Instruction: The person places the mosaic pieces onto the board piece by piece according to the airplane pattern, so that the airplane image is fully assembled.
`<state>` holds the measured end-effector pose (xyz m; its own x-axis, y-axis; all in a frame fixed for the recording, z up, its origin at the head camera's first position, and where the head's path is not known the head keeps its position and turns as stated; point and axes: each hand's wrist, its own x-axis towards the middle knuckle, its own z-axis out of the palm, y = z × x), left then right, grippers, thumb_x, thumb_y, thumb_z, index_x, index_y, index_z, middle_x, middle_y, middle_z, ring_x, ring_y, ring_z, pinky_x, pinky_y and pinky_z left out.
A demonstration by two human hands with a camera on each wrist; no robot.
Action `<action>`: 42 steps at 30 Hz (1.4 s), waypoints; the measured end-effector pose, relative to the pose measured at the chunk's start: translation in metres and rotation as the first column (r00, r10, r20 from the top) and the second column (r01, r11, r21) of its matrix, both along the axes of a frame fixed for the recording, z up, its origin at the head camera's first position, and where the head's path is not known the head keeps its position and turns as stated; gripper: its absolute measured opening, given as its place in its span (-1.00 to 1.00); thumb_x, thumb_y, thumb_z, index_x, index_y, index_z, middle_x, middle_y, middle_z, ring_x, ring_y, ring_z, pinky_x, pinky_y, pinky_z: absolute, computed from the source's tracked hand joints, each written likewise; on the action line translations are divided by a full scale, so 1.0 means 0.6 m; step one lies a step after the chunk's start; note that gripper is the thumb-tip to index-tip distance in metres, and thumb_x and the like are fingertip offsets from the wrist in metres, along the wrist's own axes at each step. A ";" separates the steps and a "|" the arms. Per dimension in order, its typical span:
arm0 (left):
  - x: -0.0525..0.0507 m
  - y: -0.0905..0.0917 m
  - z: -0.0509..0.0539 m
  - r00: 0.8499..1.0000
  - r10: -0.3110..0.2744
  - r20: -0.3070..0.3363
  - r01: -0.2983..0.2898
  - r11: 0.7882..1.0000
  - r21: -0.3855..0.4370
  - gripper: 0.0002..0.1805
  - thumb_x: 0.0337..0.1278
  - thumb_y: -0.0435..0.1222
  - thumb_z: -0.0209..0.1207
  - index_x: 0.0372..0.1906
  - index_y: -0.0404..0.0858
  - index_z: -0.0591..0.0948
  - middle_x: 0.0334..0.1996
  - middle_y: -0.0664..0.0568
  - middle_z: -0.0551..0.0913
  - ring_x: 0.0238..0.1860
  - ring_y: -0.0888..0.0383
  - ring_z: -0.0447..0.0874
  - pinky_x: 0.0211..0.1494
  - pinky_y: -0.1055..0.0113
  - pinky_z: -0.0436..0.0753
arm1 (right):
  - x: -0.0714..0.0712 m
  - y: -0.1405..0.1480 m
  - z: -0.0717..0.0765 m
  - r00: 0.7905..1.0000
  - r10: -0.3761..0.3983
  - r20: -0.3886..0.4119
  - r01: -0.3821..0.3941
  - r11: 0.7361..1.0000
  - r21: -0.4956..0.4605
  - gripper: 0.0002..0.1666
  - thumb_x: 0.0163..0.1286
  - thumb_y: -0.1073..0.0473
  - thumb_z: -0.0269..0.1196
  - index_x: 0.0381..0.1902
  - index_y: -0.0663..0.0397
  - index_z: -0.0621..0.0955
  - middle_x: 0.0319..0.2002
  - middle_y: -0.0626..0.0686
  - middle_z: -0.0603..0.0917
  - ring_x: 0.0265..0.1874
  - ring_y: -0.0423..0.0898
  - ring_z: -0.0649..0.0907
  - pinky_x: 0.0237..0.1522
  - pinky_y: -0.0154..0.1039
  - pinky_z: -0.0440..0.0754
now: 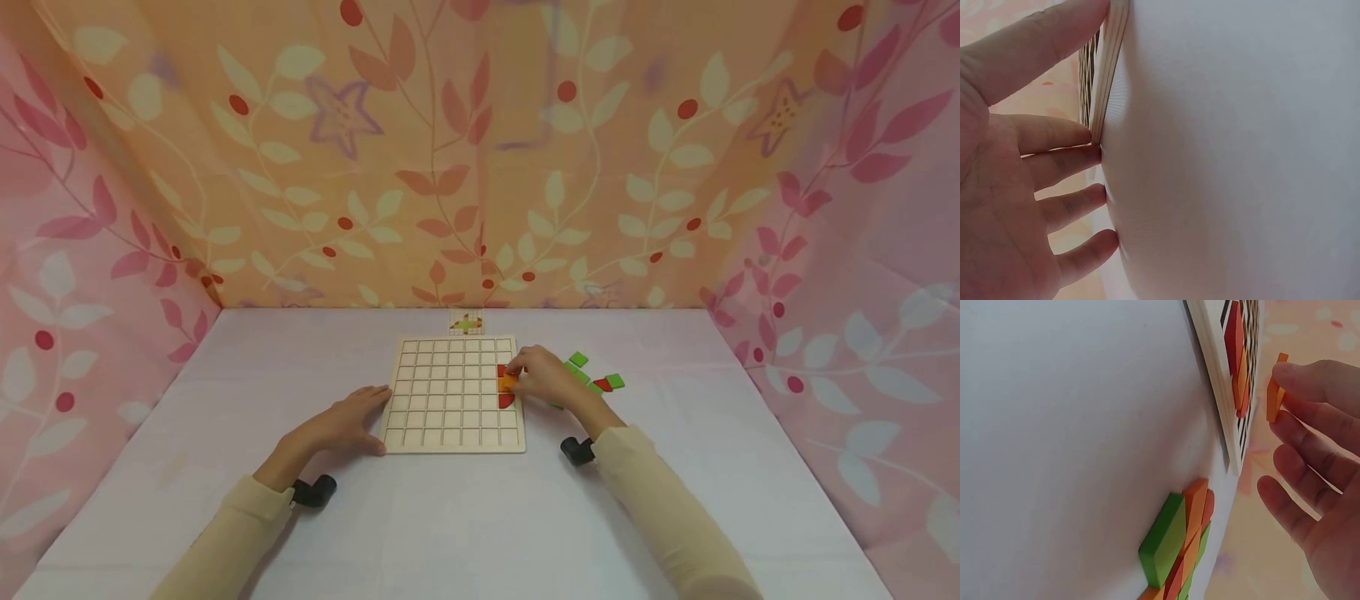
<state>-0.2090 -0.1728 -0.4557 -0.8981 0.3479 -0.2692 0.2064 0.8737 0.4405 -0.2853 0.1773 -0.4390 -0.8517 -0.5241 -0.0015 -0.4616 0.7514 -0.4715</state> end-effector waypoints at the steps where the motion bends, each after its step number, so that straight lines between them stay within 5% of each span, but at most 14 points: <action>1: 0.001 0.000 0.001 1.000 0.001 0.001 -0.001 1.000 0.004 0.06 -0.15 -0.15 0.49 0.47 -0.35 0.19 0.50 -0.20 0.18 0.53 -0.24 0.00 0.46 -0.27 0.11 | -0.001 -0.004 0.001 1.000 0.004 0.002 -0.004 1.000 0.000 -0.70 0.18 0.16 0.40 -0.11 0.10 0.74 -0.23 -0.02 0.68 -0.21 -0.08 0.54 -0.09 -0.19 0.52; 14: 0.003 0.001 0.002 1.000 0.006 -0.002 -0.006 1.000 -0.007 0.06 -0.16 -0.15 0.49 0.46 -0.36 0.22 0.50 -0.20 0.19 0.53 -0.24 0.02 0.45 -0.29 0.12 | -0.017 -0.048 -0.012 0.990 0.132 -0.055 -0.128 0.989 0.071 -0.76 0.19 0.16 0.40 -0.20 0.16 0.75 -0.33 0.00 0.66 -0.30 -0.13 0.52 -0.19 -0.27 0.50; 35: 0.003 0.002 0.003 1.000 0.010 -0.007 -0.010 1.000 -0.008 0.05 -0.17 -0.17 0.50 0.46 -0.37 0.22 0.50 -0.19 0.19 0.53 -0.23 0.02 0.45 -0.28 0.13 | -0.019 -0.073 -0.012 0.988 0.148 -0.053 -0.137 0.976 0.170 -0.76 0.18 0.20 0.40 -0.19 0.16 0.77 -0.30 0.02 0.65 -0.26 -0.11 0.53 -0.17 -0.24 0.52; 42: 0.004 0.003 0.004 1.000 0.007 0.001 -0.007 1.000 -0.008 0.05 -0.16 -0.16 0.49 0.46 -0.36 0.21 0.50 -0.20 0.18 0.53 -0.24 0.00 0.46 -0.27 0.11 | -0.023 -0.059 -0.008 0.988 0.135 -0.070 -0.126 0.985 0.119 -0.73 0.19 0.14 0.40 -0.19 0.18 0.76 -0.35 0.02 0.66 -0.34 -0.12 0.51 -0.25 -0.28 0.49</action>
<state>-0.2067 -0.1708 -0.4531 -0.9004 0.3389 -0.2729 0.1994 0.8788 0.4335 -0.2990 0.1418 -0.4436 -0.7757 -0.6311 -0.0040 -0.5912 0.7288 -0.3455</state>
